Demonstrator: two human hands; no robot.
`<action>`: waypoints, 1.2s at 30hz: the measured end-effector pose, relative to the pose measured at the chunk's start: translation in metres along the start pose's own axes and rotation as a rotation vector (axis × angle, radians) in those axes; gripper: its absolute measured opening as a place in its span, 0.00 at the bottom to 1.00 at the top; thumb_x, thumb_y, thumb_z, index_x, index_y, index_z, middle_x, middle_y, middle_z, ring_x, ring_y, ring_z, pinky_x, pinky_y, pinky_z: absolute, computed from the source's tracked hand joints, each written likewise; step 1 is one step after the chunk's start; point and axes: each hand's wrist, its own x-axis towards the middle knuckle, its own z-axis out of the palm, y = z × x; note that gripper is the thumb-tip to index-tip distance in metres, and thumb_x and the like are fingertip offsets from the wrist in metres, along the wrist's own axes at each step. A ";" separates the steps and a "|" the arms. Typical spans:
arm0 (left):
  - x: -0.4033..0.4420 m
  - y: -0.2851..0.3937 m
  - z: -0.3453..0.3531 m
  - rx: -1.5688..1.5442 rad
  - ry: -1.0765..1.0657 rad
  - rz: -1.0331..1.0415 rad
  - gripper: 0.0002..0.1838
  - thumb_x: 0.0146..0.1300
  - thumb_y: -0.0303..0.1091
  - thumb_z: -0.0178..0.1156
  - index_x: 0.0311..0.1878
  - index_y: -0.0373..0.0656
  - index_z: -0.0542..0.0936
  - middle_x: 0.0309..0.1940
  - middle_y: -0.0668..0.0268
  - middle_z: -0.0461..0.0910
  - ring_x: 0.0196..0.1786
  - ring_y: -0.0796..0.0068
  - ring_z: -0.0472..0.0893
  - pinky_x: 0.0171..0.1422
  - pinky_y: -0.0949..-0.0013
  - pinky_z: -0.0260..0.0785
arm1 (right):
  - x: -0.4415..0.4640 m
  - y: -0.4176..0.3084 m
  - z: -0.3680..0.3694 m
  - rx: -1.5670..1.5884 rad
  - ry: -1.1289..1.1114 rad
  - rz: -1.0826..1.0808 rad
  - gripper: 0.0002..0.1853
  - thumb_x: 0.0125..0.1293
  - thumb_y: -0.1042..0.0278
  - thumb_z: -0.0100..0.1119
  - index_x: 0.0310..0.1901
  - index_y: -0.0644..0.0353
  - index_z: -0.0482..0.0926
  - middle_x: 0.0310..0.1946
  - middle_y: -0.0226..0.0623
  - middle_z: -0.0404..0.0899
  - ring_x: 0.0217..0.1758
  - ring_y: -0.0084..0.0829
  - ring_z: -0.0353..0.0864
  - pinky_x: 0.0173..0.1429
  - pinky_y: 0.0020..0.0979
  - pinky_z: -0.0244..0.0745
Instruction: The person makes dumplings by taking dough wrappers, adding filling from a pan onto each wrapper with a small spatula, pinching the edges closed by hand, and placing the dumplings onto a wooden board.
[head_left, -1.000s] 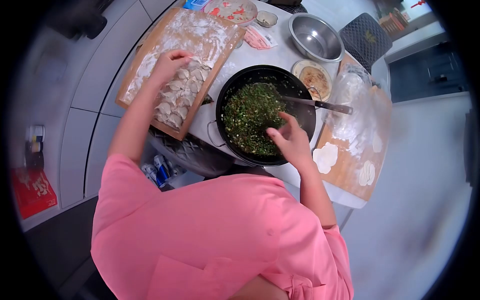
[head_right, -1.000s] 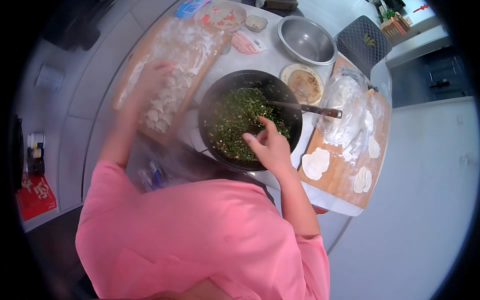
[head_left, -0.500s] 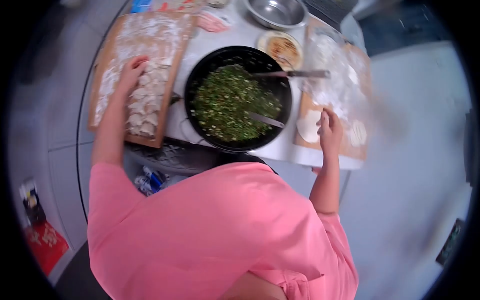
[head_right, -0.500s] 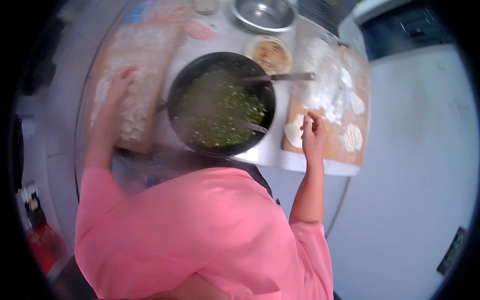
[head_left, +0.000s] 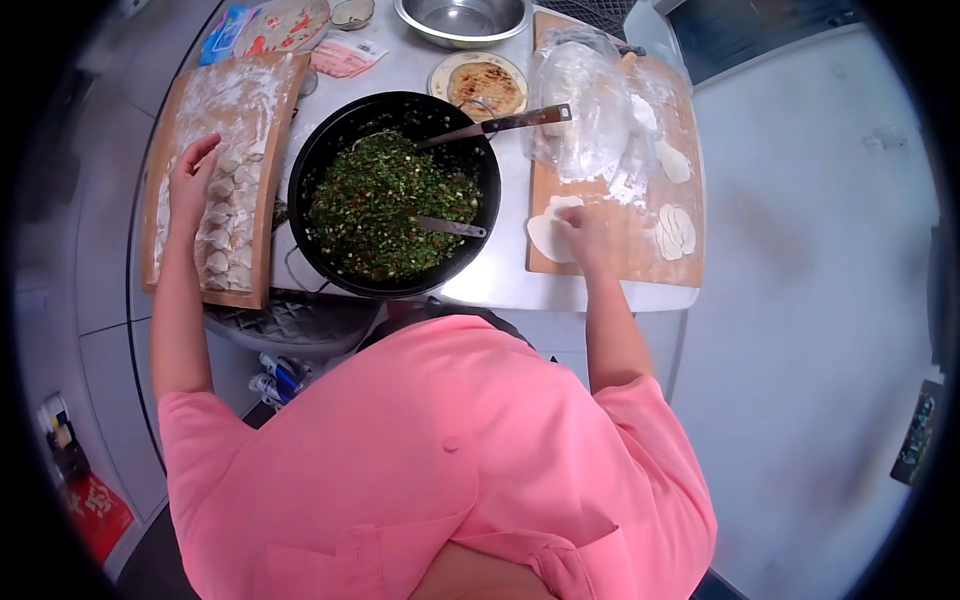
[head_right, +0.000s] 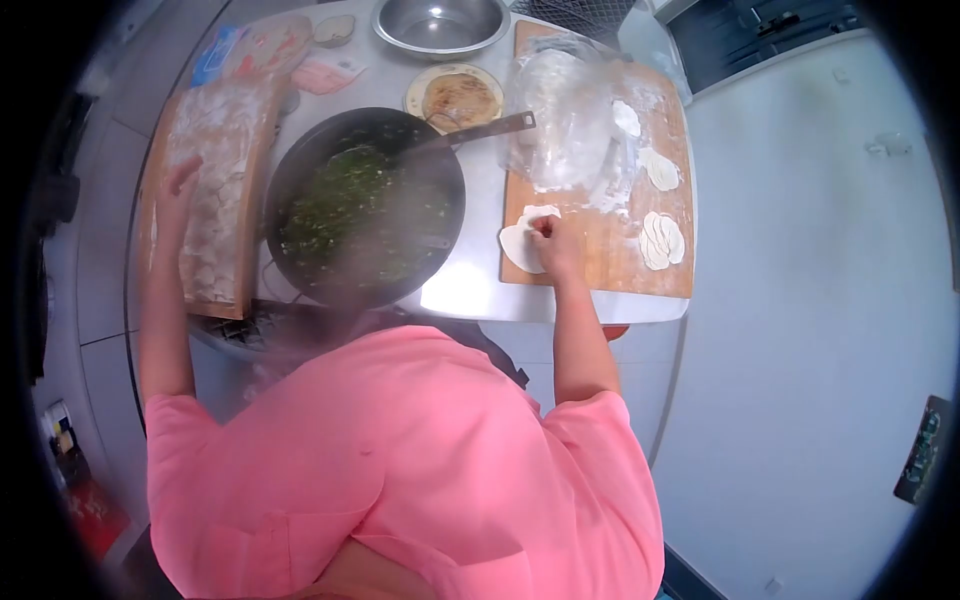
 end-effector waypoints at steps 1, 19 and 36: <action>-0.004 0.006 0.004 0.004 0.000 0.001 0.15 0.63 0.31 0.54 0.53 0.42 0.76 0.50 0.68 0.77 0.52 0.79 0.74 0.59 0.74 0.62 | -0.007 -0.018 -0.004 -0.036 -0.024 -0.034 0.11 0.54 0.70 0.60 0.40 0.61 0.78 0.35 0.41 0.80 0.39 0.33 0.80 0.46 0.31 0.72; -0.082 0.109 0.097 -0.316 -0.207 0.017 0.14 0.62 0.27 0.55 0.51 0.42 0.77 0.41 0.74 0.78 0.38 0.88 0.73 0.47 0.81 0.65 | 0.001 -0.009 -0.004 -0.368 -0.141 -0.859 0.06 0.51 0.73 0.56 0.32 0.59 0.73 0.33 0.44 0.76 0.38 0.45 0.74 0.43 0.42 0.68; -0.175 0.150 0.235 -1.305 -0.624 -0.418 0.20 0.68 0.42 0.48 0.55 0.37 0.70 0.49 0.60 0.75 0.53 0.67 0.75 0.59 0.64 0.66 | -0.079 -0.162 0.004 0.231 -0.397 -0.670 0.10 0.60 0.72 0.57 0.43 0.61 0.72 0.33 0.33 0.74 0.35 0.25 0.74 0.40 0.26 0.70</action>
